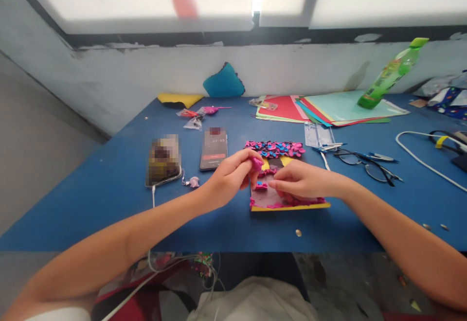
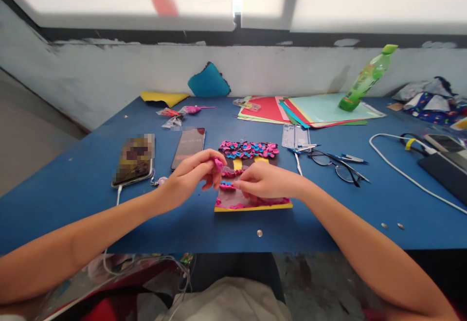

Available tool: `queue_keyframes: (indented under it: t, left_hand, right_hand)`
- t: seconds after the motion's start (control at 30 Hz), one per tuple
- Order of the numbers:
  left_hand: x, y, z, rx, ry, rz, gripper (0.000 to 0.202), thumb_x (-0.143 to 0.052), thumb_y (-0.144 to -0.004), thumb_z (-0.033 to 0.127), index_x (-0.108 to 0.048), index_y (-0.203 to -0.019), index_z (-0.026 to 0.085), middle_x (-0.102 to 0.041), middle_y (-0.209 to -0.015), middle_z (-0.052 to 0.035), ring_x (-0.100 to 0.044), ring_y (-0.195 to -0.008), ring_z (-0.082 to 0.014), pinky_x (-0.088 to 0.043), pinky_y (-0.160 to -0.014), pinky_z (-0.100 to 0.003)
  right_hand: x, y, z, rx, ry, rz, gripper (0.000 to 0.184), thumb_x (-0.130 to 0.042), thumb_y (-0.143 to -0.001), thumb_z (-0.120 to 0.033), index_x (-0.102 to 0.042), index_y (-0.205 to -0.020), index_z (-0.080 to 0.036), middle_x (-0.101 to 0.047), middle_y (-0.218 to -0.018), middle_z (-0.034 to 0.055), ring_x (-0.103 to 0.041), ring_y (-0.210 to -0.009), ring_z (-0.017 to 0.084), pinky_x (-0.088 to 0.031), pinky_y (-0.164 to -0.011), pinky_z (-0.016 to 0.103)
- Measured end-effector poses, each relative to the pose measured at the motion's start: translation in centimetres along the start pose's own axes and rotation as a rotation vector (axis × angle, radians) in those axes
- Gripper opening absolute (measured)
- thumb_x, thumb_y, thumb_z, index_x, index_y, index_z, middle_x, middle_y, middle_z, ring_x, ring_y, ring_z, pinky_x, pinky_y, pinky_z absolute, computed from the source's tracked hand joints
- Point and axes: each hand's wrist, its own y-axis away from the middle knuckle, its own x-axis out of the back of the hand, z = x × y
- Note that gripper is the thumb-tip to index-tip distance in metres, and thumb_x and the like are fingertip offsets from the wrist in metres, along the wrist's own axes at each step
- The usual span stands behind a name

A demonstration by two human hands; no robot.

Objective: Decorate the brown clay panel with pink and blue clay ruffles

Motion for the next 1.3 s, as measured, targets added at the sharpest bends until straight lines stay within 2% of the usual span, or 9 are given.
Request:
queue_keyframes:
  t: [0.07, 0.13, 0.33, 0.43, 0.63, 0.73, 0.9, 1.13, 1.3]
  left_hand:
    - [0.0, 0.1, 0.3, 0.002, 0.067, 0.013, 0.012, -0.036, -0.085, 0.017, -0.048, -0.081, 0.017, -0.047, -0.062, 0.0026, -0.045, -0.056, -0.0104, -0.036, -0.051, -0.023]
    - [-0.1, 0.1, 0.3, -0.018, 0.084, 0.019, 0.010, -0.039, -0.085, 0.018, -0.047, -0.080, 0.016, -0.048, -0.064, 0.0029, -0.045, -0.058, -0.0094, -0.038, -0.053, -0.022]
    - [-0.4, 0.0, -0.2, -0.023, 0.023, 0.028, 0.015, -0.051, -0.086, 0.028, -0.049, -0.079, 0.016, -0.051, -0.062, 0.0030, -0.048, -0.055, -0.0083, -0.042, -0.051, -0.019]
    - [-0.5, 0.0, -0.2, 0.005, 0.019, 0.040, 0.017, -0.055, -0.084, 0.027, -0.048, -0.072, 0.016, -0.051, -0.053, 0.0046, -0.050, -0.049, -0.0077, -0.043, -0.049, -0.019]
    - [-0.5, 0.2, -0.1, 0.039, -0.060, 0.037, 0.020, -0.053, -0.084, 0.025, -0.046, -0.067, 0.017, -0.055, -0.050, 0.0038, -0.051, -0.044, -0.0077, -0.040, -0.046, -0.018]
    - [-0.4, 0.3, -0.2, -0.025, -0.200, 0.024, 0.024, -0.049, -0.086, 0.027, -0.048, -0.065, 0.016, -0.054, -0.049, 0.0037, -0.049, -0.045, -0.0075, -0.039, -0.048, -0.019]
    - [-0.5, 0.4, -0.3, -0.091, -0.351, 0.014, 0.026, -0.041, -0.090, 0.029, -0.049, -0.069, 0.017, -0.046, -0.045, 0.0066, -0.041, -0.043, -0.0071, -0.035, -0.049, -0.021]
    - [-0.4, 0.1, -0.8, -0.037, -0.180, 0.023, 0.029, -0.042, -0.091, 0.034, -0.043, -0.068, 0.019, -0.044, -0.050, 0.0063, -0.043, -0.046, -0.0079, -0.038, -0.049, -0.021]
    - [-0.4, 0.1, -1.1, 0.006, -0.018, -0.025, 0.019, -0.037, -0.090, 0.023, -0.045, -0.074, 0.018, -0.050, -0.056, 0.0041, -0.048, -0.049, -0.0084, -0.036, -0.049, -0.021]
  right_hand:
    - [-0.3, 0.0, -0.3, 0.105, -0.010, 0.026, 0.040, -0.043, -0.091, -0.034, -0.054, -0.057, -0.015, -0.056, -0.047, -0.0006, -0.048, -0.042, 0.007, -0.035, -0.041, 0.017]
    - [-0.7, -0.1, -0.2, 0.192, -0.013, 0.137, 0.035, -0.045, -0.090, -0.032, -0.055, -0.062, -0.014, -0.056, -0.049, -0.0016, -0.047, -0.043, 0.006, -0.035, -0.041, 0.017]
    - [-2.4, -1.1, 0.9, 0.460, 0.199, 0.692, 0.019, -0.061, -0.085, -0.032, -0.058, -0.090, -0.014, -0.061, -0.063, -0.0013, -0.050, -0.047, 0.006, -0.042, -0.046, 0.017]
    - [-3.0, -1.3, 1.1, 0.566, 0.357, 0.855, 0.020, -0.060, -0.087, -0.028, -0.055, -0.101, -0.015, -0.066, -0.077, 0.0034, -0.057, -0.054, 0.008, -0.046, -0.051, 0.018]
    - [-3.1, -1.3, 0.6, 0.682, 0.453, 0.873, 0.008, -0.049, -0.093, -0.022, -0.055, -0.095, -0.017, -0.067, -0.074, 0.0035, -0.059, -0.060, 0.010, -0.048, -0.056, 0.019]
    - [-3.1, -1.3, 0.7, 0.686, 0.463, 0.906, 0.003, -0.052, -0.091, -0.018, -0.054, -0.089, -0.018, -0.066, -0.070, 0.0023, -0.059, -0.059, 0.010, -0.047, -0.056, 0.019]
    - [-3.1, -1.4, 0.8, 0.613, 0.502, 0.985, 0.012, -0.050, -0.089, -0.013, -0.052, -0.079, -0.019, -0.063, -0.065, 0.0011, -0.058, -0.060, 0.012, -0.045, -0.057, 0.021]
    - [-2.3, -1.7, 1.5, 0.465, 0.604, 1.085, 0.011, -0.053, -0.089, -0.019, -0.056, -0.078, -0.019, -0.063, -0.063, 0.0005, -0.057, -0.055, 0.012, -0.043, -0.053, 0.022]
    - [-1.8, -1.9, 2.2, 0.396, 0.664, 1.156, 0.011, -0.053, -0.089, -0.021, -0.059, -0.080, -0.018, -0.066, -0.067, 0.0028, -0.061, -0.062, 0.014, -0.045, -0.056, 0.024]
